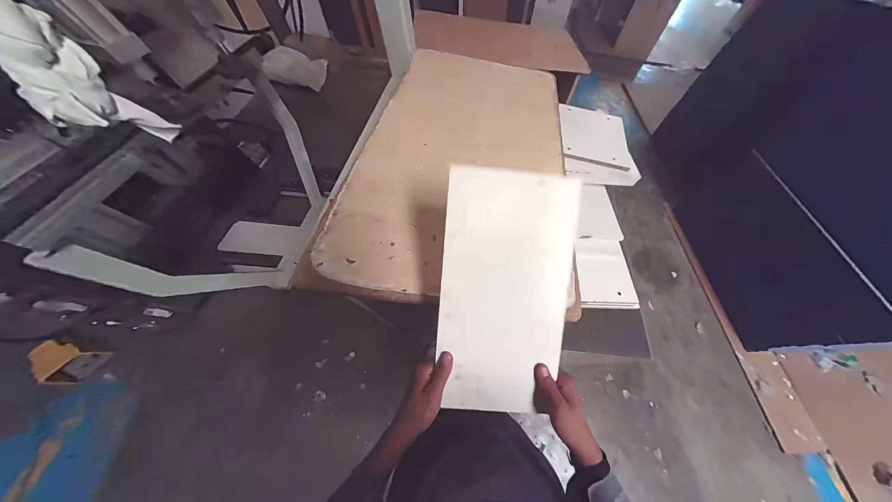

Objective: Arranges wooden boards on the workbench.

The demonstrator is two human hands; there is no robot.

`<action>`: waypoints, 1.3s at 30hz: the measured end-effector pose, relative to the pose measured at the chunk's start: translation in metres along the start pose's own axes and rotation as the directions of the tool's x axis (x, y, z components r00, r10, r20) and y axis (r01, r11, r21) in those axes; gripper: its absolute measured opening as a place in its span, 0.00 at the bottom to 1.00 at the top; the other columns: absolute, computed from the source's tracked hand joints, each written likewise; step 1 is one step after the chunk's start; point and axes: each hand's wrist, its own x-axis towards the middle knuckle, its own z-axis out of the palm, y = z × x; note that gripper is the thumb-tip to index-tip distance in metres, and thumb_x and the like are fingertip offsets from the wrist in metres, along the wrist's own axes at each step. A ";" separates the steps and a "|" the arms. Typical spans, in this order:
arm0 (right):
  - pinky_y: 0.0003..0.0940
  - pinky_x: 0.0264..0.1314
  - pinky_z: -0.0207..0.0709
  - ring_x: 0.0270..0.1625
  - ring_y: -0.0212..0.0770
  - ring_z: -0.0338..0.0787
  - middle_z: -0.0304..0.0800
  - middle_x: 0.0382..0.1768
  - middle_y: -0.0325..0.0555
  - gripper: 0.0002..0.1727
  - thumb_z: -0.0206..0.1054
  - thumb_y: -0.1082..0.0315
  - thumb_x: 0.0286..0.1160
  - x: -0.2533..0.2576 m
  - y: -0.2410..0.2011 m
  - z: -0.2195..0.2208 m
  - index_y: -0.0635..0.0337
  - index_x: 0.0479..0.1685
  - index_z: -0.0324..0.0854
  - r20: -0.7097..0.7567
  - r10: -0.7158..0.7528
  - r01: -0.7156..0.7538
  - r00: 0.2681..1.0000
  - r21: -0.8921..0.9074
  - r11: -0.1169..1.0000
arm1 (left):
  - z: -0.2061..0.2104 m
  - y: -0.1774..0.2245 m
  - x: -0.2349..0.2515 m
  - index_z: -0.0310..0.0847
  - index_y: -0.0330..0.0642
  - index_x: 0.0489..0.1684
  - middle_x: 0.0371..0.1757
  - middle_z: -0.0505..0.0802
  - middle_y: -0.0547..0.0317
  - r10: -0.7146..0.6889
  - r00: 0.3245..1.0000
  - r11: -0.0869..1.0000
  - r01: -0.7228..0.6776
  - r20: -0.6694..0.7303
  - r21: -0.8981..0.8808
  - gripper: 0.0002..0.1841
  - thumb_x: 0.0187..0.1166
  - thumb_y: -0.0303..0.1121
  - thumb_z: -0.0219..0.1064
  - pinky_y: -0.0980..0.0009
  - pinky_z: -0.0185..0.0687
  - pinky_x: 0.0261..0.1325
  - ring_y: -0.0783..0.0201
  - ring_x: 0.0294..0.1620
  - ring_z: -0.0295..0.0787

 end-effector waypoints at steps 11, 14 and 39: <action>0.30 0.31 0.89 0.25 0.30 0.91 0.93 0.26 0.35 0.18 0.57 0.52 0.90 -0.007 -0.005 0.001 0.54 0.42 0.87 -0.061 -0.206 0.208 0.977 0.027 0.978 | 0.012 0.015 -0.012 0.71 0.53 0.10 0.12 0.71 0.79 0.121 0.975 0.993 -0.120 -0.189 0.015 0.27 0.89 0.50 0.50 0.83 0.67 0.22 0.85 0.15 0.67; 0.31 0.32 0.89 0.26 0.31 0.91 0.92 0.25 0.37 0.19 0.55 0.54 0.91 -0.006 0.010 0.005 0.56 0.42 0.85 -0.069 -0.116 0.118 0.991 0.028 0.993 | 0.015 -0.001 -0.008 0.74 0.51 0.12 0.14 0.76 0.76 0.065 0.975 0.998 -0.068 -0.212 -0.006 0.27 0.88 0.51 0.52 0.81 0.73 0.26 0.83 0.19 0.73; 0.33 0.38 0.87 0.40 0.37 0.91 0.91 0.45 0.49 0.21 0.61 0.63 0.82 0.027 0.000 -0.020 0.69 0.65 0.75 -0.355 -0.093 0.015 0.930 -0.216 0.976 | -0.003 -0.007 0.024 0.70 0.42 0.83 0.68 0.90 0.45 -0.432 0.896 0.826 0.440 0.106 -0.352 0.36 0.91 0.61 0.44 0.48 0.87 0.68 0.52 0.67 0.90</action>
